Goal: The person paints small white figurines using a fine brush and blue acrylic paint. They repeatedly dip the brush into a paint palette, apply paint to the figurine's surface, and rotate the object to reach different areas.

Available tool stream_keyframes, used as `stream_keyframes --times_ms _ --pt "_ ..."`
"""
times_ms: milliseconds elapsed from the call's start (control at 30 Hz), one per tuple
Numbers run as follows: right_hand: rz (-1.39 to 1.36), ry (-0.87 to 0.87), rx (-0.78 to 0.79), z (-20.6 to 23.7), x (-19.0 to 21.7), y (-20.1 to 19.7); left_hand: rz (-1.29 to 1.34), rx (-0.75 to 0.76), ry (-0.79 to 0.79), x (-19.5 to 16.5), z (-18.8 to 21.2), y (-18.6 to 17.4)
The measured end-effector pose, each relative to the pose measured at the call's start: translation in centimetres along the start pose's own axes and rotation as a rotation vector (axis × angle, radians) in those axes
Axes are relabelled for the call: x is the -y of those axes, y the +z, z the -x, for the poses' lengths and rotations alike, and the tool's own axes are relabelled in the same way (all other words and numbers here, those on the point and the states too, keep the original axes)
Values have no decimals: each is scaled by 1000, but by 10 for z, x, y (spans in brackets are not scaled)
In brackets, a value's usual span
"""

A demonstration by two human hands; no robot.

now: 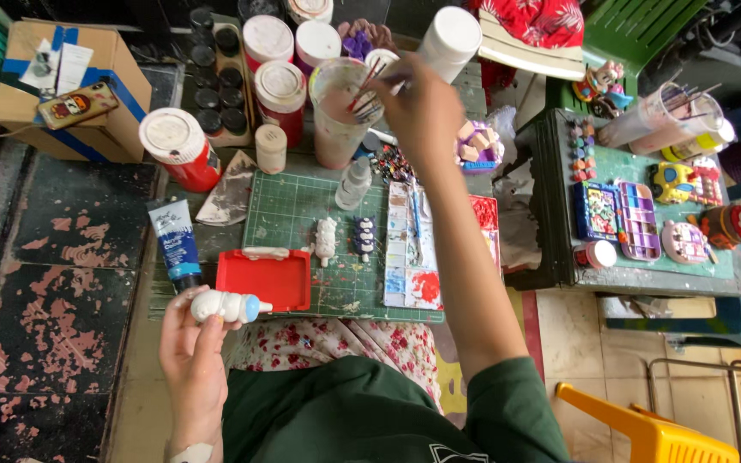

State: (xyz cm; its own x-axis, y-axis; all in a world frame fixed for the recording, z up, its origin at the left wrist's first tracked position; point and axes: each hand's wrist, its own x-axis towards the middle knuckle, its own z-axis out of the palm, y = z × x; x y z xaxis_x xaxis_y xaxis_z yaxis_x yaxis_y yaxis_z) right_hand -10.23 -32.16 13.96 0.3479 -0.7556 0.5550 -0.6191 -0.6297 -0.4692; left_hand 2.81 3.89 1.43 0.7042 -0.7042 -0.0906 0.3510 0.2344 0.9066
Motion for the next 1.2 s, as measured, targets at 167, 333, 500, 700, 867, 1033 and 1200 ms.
stream_keyframes --times_ms 167,333,500,700,867,1033,1200 --pt "246 22 232 -20 21 27 -39 -40 -17 -3 3 -8" --pt "213 46 241 -13 15 27 -14 -4 -17 -1 0 -2" --pt "-161 95 -8 11 -15 -6 -2 19 -18 2 3 -3" --pt "-488 270 -135 167 -78 -92 23 53 -40 12 -3 -3" --pt "-543 572 27 286 -81 -85 6 97 -87 19 -8 18" --pt "-687 556 6 316 -75 -73 -43 146 -84 17 -1 29" --pt "-223 445 110 304 -61 -77 -42 125 -71 12 2 24"
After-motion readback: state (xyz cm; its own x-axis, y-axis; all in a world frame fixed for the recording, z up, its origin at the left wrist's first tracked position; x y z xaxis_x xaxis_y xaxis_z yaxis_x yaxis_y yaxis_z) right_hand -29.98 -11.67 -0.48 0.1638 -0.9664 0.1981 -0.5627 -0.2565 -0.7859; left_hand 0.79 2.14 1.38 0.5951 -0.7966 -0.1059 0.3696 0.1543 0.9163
